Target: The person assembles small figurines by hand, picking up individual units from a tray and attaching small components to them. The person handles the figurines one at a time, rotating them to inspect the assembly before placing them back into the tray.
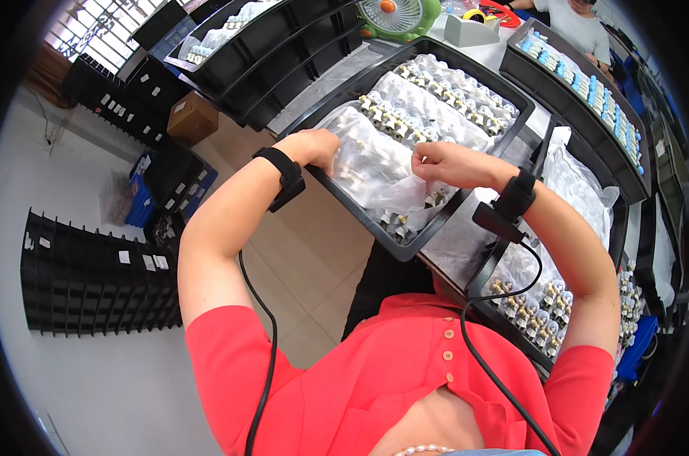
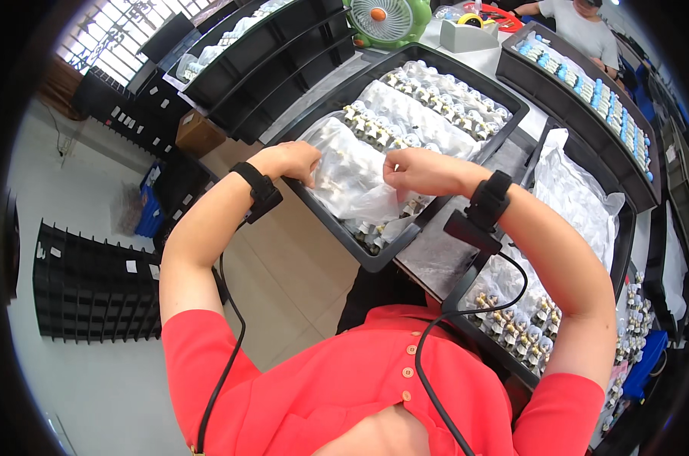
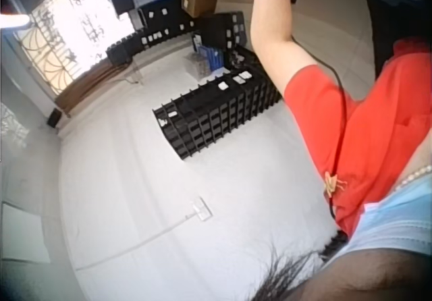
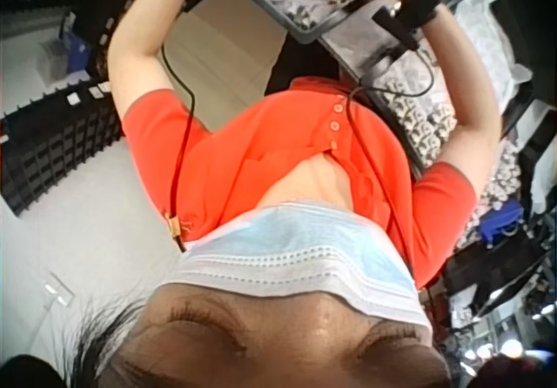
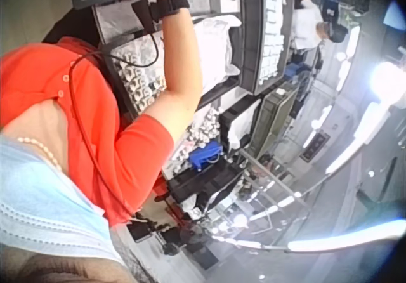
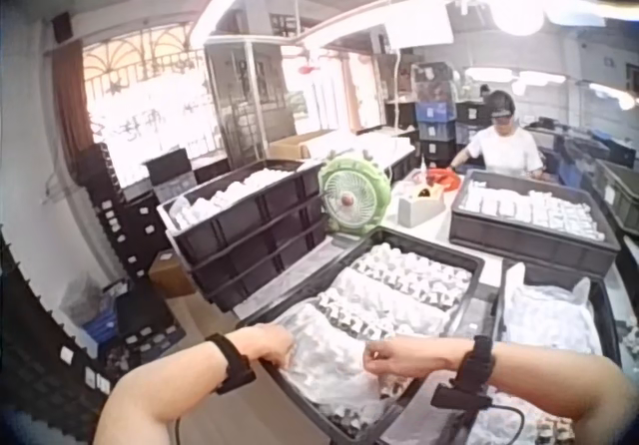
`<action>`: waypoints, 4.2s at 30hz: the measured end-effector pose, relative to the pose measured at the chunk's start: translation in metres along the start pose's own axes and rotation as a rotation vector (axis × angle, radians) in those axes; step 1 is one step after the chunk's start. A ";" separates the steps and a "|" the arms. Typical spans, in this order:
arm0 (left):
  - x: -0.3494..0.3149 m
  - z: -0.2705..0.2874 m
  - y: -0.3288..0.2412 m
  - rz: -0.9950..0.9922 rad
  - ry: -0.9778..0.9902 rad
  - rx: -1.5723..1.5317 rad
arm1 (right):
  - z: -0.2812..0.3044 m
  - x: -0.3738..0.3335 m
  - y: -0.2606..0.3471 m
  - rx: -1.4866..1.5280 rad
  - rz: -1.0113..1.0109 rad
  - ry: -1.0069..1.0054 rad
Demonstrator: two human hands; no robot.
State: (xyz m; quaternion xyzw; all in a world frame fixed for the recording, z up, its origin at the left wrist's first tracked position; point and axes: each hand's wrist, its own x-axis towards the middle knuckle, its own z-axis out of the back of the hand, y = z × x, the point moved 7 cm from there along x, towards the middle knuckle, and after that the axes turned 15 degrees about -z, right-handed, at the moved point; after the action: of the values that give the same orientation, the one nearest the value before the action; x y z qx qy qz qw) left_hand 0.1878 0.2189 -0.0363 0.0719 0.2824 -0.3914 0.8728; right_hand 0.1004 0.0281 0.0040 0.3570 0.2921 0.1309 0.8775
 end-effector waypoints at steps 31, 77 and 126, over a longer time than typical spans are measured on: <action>-0.020 0.078 -0.095 0.040 -0.207 0.381 | 0.007 -0.202 -0.075 -0.338 -0.159 -0.179; 0.075 0.064 -0.323 -0.742 -0.294 -1.699 | 0.037 -0.225 -0.133 0.454 0.107 -0.871; 0.068 0.067 -0.328 -0.932 -0.053 -1.805 | 0.042 -0.230 -0.117 0.354 0.168 -0.951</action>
State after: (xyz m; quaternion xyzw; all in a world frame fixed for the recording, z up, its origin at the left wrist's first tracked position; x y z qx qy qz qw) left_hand 0.0159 -0.0722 0.0127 -0.7401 0.4528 -0.3346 0.3677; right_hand -0.0544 -0.1794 0.0426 0.5423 -0.1515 -0.0272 0.8260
